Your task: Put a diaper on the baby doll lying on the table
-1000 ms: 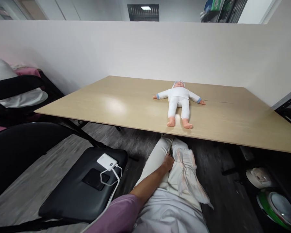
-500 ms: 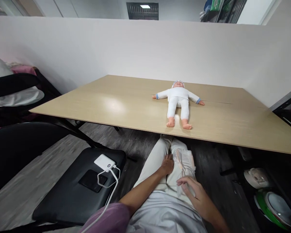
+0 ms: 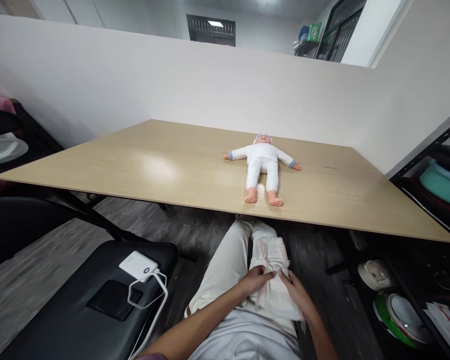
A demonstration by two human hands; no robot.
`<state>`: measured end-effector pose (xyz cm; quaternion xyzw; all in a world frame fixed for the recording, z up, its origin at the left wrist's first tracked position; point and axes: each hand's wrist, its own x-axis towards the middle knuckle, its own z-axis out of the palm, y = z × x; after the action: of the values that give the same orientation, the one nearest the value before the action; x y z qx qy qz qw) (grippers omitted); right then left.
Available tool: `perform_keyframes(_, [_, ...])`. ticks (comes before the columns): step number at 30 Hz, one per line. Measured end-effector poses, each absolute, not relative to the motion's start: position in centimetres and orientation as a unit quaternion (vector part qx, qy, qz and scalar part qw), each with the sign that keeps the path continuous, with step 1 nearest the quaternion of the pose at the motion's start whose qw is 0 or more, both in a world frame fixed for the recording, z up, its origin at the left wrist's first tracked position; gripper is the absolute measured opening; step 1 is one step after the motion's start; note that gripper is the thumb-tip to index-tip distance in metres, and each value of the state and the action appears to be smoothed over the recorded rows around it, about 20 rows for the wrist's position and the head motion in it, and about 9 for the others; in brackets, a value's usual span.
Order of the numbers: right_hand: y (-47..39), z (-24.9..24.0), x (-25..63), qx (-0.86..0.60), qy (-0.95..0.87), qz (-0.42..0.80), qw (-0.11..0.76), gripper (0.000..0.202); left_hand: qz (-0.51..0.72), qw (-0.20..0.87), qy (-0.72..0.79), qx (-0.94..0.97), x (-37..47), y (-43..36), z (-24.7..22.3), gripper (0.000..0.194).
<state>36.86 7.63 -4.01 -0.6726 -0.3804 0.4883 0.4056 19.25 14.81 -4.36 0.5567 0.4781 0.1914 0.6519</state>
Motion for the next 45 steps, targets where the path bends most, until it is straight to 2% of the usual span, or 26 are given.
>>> perform_keyframes(4, [6.2, 2.4, 35.1, -0.6, -0.385, 0.504, 0.487, 0.052, 0.258, 0.685, 0.423, 0.534, 19.2, 12.8, 0.4, 0.068])
perform_keyframes(9, [1.7, 10.8, 34.2, -0.572, -0.389, 0.514, 0.507, 0.059, 0.36, 0.684, 0.326, 0.544, 14.9, 7.9, 9.5, 0.042])
perform_keyframes(13, [2.3, 13.7, 32.7, -0.556, -0.426, 0.491, 0.518, 0.059, 0.41, 0.652, 0.326, 0.548, 13.2, 7.4, 13.7, 0.039])
perform_keyframes(18, [7.9, 13.1, 31.5, -0.526, -0.474, 0.498, 0.502, 0.06, 0.433, 0.71, 0.353, 0.429, 13.6, 11.1, 12.9, 0.062])
perform_keyframes(21, [10.1, 12.2, 32.0, -0.562, -0.523, 0.442, 0.464, 0.054, 0.441, 0.719, 0.372, 0.388, 13.9, 13.4, 11.5, 0.069])
perform_keyframes(24, [10.6, 11.4, 33.0, -0.627, -0.562, 0.348, 0.412, 0.049, 0.439, 0.716, 0.392, 0.376, 14.0, 14.8, 10.5, 0.07])
perform_keyframes(28, [10.6, 11.6, 33.5, -0.708, -0.564, 0.121, 0.407, 0.034, 0.429, 0.703, 0.428, 0.372, 13.9, 15.0, 9.6, 0.071])
perform_keyframes(31, [12.3, 12.5, 32.8, -0.662, -0.626, 0.02, 0.412, 0.033, 0.431, 0.699, 0.423, 0.383, 14.0, 14.5, 9.4, 0.066])
perform_keyframes(34, [15.4, 13.1, 31.7, -0.587, -0.727, 0.013, 0.356, 0.046, 0.43, 0.68, 0.422, 0.418, 13.6, 13.9, 9.3, 0.057])
perform_keyframes(37, [18.4, 12.7, 31.1, -0.567, -0.769, 0.035, 0.294, 0.056, 0.41, 0.601, 0.439, 0.527, 12.1, 13.9, 8.7, 0.046])
perform_keyframes(40, [19.9, 11.5, 31.1, -0.566, -0.781, 0.057, 0.258, 0.066, 0.441, 0.4, 0.406, 0.694, 9.5, 15.8, 7.9, 0.026])
perform_keyframes(42, [20.3, 10.7, 31.3, -0.56, -0.791, 0.051, 0.243, 0.068, 0.474, 0.259, 0.355, 0.763, 7.8, 18.3, 7.9, 0.024])
perform_keyframes(45, [20.4, 10.1, 31.4, -0.554, -0.801, 0.027, 0.225, 0.066, 0.489, 0.133, 0.339, 0.793, 6.4, 23.5, 9.2, 0.027])
